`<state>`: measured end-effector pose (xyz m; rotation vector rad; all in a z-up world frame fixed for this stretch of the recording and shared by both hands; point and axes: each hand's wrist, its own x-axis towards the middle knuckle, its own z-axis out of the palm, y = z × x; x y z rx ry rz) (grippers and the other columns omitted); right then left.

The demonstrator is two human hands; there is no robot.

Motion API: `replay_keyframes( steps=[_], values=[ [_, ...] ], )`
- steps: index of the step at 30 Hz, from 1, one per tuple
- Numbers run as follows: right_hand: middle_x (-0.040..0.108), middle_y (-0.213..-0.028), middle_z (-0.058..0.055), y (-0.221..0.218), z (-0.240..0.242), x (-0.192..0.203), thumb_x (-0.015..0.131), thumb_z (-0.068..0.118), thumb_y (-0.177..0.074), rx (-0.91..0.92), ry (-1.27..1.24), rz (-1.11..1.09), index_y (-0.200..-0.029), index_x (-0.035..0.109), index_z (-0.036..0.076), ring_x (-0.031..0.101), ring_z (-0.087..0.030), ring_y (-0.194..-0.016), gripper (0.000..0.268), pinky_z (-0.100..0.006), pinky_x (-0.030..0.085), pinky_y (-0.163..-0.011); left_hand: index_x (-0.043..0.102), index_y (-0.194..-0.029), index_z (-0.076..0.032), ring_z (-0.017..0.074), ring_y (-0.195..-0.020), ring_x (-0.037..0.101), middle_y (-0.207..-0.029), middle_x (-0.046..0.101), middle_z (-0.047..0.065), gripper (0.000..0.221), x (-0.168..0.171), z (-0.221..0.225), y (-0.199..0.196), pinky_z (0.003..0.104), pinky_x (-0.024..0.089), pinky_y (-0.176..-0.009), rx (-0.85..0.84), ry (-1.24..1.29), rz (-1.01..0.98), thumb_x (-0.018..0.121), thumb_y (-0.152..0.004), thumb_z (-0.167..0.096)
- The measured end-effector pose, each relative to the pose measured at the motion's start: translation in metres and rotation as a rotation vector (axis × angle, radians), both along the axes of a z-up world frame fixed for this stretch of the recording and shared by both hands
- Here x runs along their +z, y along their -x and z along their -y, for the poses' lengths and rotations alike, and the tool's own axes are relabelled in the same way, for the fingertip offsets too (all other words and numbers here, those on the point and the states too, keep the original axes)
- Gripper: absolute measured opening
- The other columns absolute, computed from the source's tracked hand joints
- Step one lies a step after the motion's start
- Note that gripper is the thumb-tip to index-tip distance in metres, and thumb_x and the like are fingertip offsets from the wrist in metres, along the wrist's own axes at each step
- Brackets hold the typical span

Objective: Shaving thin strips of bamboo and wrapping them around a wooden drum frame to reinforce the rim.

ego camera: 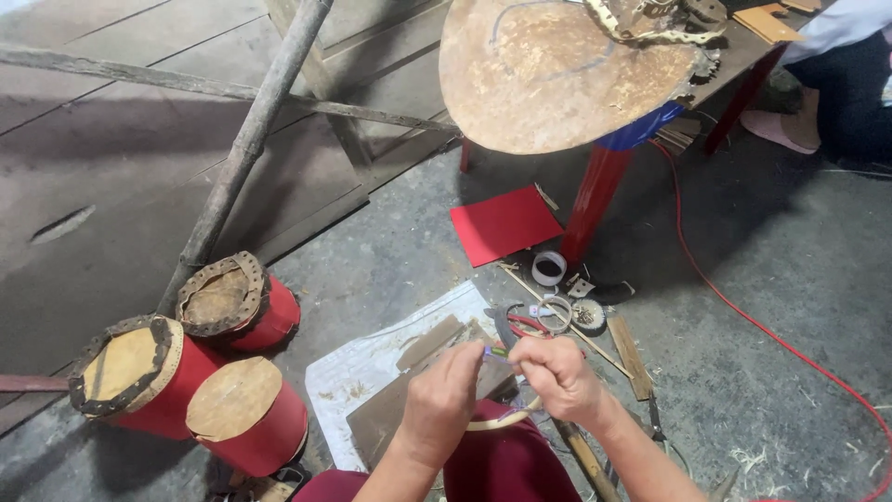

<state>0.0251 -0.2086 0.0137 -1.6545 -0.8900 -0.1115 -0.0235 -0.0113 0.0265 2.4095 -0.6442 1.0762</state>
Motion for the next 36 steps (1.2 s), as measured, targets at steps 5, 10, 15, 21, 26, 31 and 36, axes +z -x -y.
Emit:
replay_keyframes(
  steps=[5,10,15,21,26,31,36],
  values=[
    [0.055,-0.067,0.0,-0.003,-0.001,0.007,0.044,0.006,-0.094,0.032,0.032,-0.014,-0.081,0.06,0.007,0.049,-0.013,-0.055,0.02,-0.029,0.041,-0.052,0.061,-0.123,0.001,0.0132,-0.072,0.068,-0.094,0.072,0.007,0.023,-0.004,-0.003,-0.004,0.025,0.057,-0.06,-0.004,-0.05,0.05,0.063,-0.101,0.002],
    [0.053,-0.066,0.001,-0.006,-0.001,0.001,0.045,0.005,-0.093,0.027,0.043,-0.025,-0.08,0.06,0.007,0.046,-0.012,-0.054,0.02,-0.028,0.039,-0.051,0.063,-0.111,-0.001,0.013,-0.072,0.068,-0.092,0.071,0.006,0.01,-0.003,-0.001,-0.003,0.025,0.056,-0.06,0.031,-0.048,0.039,0.058,-0.102,-0.001],
    [0.058,-0.063,-0.002,0.006,-0.008,0.014,0.046,-0.001,-0.087,0.043,0.169,0.065,-0.08,0.065,0.005,0.049,-0.014,-0.048,0.021,-0.03,0.039,-0.044,0.061,-0.103,-0.006,0.0154,-0.058,0.055,-0.074,0.057,0.001,0.011,-0.027,-0.006,-0.012,0.029,0.047,-0.05,0.086,-0.063,-0.007,0.051,-0.104,-0.002],
    [0.047,-0.062,-0.004,0.009,-0.019,0.044,0.051,0.002,-0.091,-0.006,0.579,0.652,-0.081,0.046,0.013,0.048,-0.023,-0.045,0.016,-0.039,0.032,-0.035,0.066,-0.1,-0.013,0.02,-0.067,0.065,-0.084,0.069,0.004,0.011,-0.038,0.004,-0.019,0.033,0.051,-0.057,-0.069,0.229,-0.268,0.066,-0.091,-0.007],
    [0.05,-0.071,-0.001,-0.024,-0.026,0.093,0.06,0.0,-0.083,0.042,0.743,0.771,-0.08,0.051,0.015,0.052,-0.021,-0.052,0.017,-0.04,0.041,-0.04,0.055,-0.094,-0.004,0.0243,-0.057,0.056,-0.074,0.059,0.009,0.006,-0.036,0.018,-0.013,0.04,0.044,-0.048,-0.102,0.275,-0.178,0.054,-0.1,-0.006],
    [0.048,-0.07,0.0,-0.055,-0.017,0.089,0.059,0.0,-0.075,0.029,0.833,0.741,-0.077,0.049,0.015,0.051,-0.024,-0.046,0.019,-0.042,0.035,-0.034,0.058,-0.089,-0.008,0.0237,-0.057,0.053,-0.073,0.057,0.007,0.012,-0.011,0.019,-0.006,0.038,0.044,-0.052,-0.125,0.299,-0.255,0.062,-0.1,-0.008],
    [0.054,-0.067,-0.003,-0.079,-0.01,0.064,0.056,0.009,-0.094,0.093,0.621,0.406,-0.077,0.055,0.013,0.047,-0.028,-0.057,0.018,-0.04,0.036,-0.05,0.056,-0.085,-0.005,0.0195,-0.058,0.048,-0.071,0.055,0.005,0.019,0.014,0.014,0.003,0.033,0.042,-0.052,-0.222,0.233,-0.17,0.057,-0.104,-0.006]
  ],
)
